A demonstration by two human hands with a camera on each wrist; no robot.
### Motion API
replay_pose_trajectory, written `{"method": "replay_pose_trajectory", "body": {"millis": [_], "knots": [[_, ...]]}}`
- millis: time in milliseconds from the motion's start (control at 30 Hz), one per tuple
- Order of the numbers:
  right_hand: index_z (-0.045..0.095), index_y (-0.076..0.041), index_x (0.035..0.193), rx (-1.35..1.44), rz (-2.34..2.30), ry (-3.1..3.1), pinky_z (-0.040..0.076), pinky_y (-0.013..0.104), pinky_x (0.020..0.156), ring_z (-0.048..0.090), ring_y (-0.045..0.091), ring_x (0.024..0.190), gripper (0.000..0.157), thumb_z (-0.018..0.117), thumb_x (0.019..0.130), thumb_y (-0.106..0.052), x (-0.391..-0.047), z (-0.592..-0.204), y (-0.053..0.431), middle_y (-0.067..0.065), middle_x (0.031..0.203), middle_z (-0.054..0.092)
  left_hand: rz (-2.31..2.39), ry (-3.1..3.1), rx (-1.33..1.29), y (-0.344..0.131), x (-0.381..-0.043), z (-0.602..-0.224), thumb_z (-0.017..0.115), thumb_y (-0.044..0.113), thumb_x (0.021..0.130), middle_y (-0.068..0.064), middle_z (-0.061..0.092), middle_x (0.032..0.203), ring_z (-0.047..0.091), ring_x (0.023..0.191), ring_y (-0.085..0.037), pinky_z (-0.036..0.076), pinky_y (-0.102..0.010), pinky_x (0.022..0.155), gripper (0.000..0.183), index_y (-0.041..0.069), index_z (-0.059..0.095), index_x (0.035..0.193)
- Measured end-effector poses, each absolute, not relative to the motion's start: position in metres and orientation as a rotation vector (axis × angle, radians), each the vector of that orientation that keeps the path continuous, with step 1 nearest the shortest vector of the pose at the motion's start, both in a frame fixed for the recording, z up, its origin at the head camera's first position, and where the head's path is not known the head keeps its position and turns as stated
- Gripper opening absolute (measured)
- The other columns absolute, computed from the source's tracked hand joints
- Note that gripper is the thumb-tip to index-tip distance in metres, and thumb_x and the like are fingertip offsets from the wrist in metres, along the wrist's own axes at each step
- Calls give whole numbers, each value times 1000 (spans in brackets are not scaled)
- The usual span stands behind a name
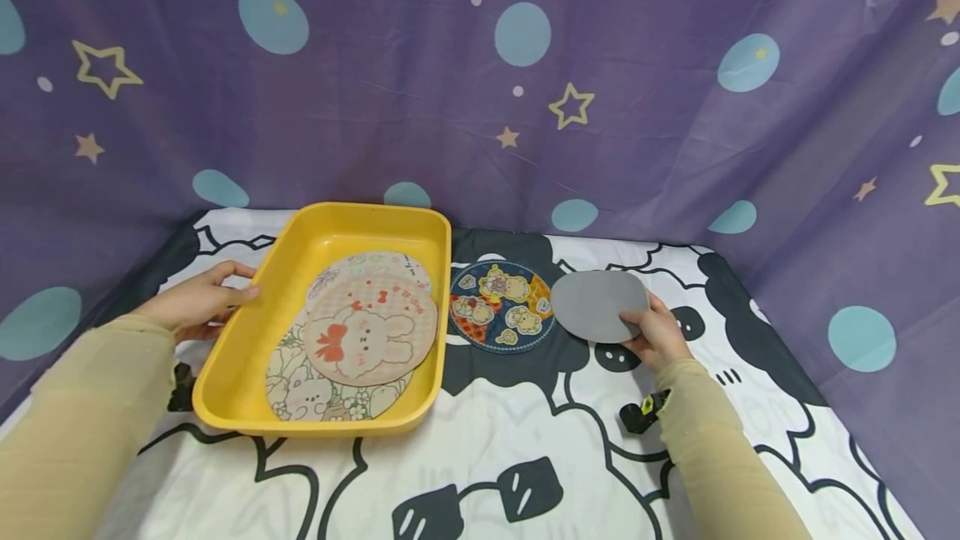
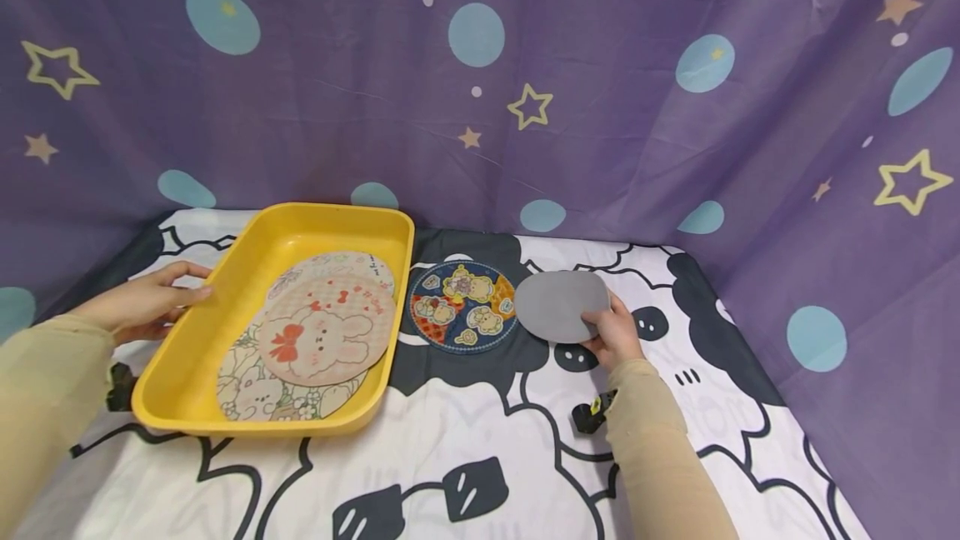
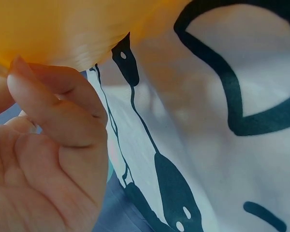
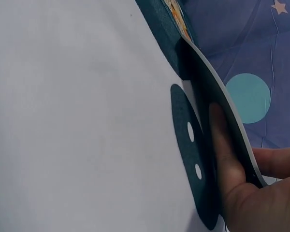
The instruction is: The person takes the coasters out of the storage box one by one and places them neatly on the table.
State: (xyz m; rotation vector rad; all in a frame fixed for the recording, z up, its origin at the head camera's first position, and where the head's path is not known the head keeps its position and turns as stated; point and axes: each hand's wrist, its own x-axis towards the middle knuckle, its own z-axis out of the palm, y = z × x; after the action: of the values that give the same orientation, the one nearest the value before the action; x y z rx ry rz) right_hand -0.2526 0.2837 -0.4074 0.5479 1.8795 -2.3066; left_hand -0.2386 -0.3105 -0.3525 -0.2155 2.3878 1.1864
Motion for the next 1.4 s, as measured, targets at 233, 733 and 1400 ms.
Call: {"method": "replay_pose_trajectory", "body": {"millis": [233, 733, 1400], "knots": [[17, -21, 160, 573, -2284, 1910, 56, 33, 70, 62, 8, 88, 80, 42, 91, 13, -251, -408, 286, 12, 152, 33, 1218, 2367, -206, -312, -239, -353, 48, 40, 104, -14, 62, 117, 64, 89, -18, 53, -35, 76, 67, 2, 16, 149], [27, -2, 155, 689, -2147, 2015, 57, 27, 64, 66, 7, 74, 66, 48, 93, 5, -249, -402, 296, -7, 80, 62, 1227, 2367, -191, -313, -240, -354, 49, 40, 103, -19, 59, 125, 65, 91, -18, 55, -35, 79, 68, 3, 16, 150], [35, 9, 148, 733, -2098, 2193, 40, 17, 51, 36, 1, 45, 62, 42, 87, 14, -252, -397, 298, -10, 61, 54, 1215, 2374, -184, -313, -240, -355, 51, 43, 102, -19, 58, 125, 66, 91, -17, 55, -35, 79, 72, 3, 15, 150]]}}
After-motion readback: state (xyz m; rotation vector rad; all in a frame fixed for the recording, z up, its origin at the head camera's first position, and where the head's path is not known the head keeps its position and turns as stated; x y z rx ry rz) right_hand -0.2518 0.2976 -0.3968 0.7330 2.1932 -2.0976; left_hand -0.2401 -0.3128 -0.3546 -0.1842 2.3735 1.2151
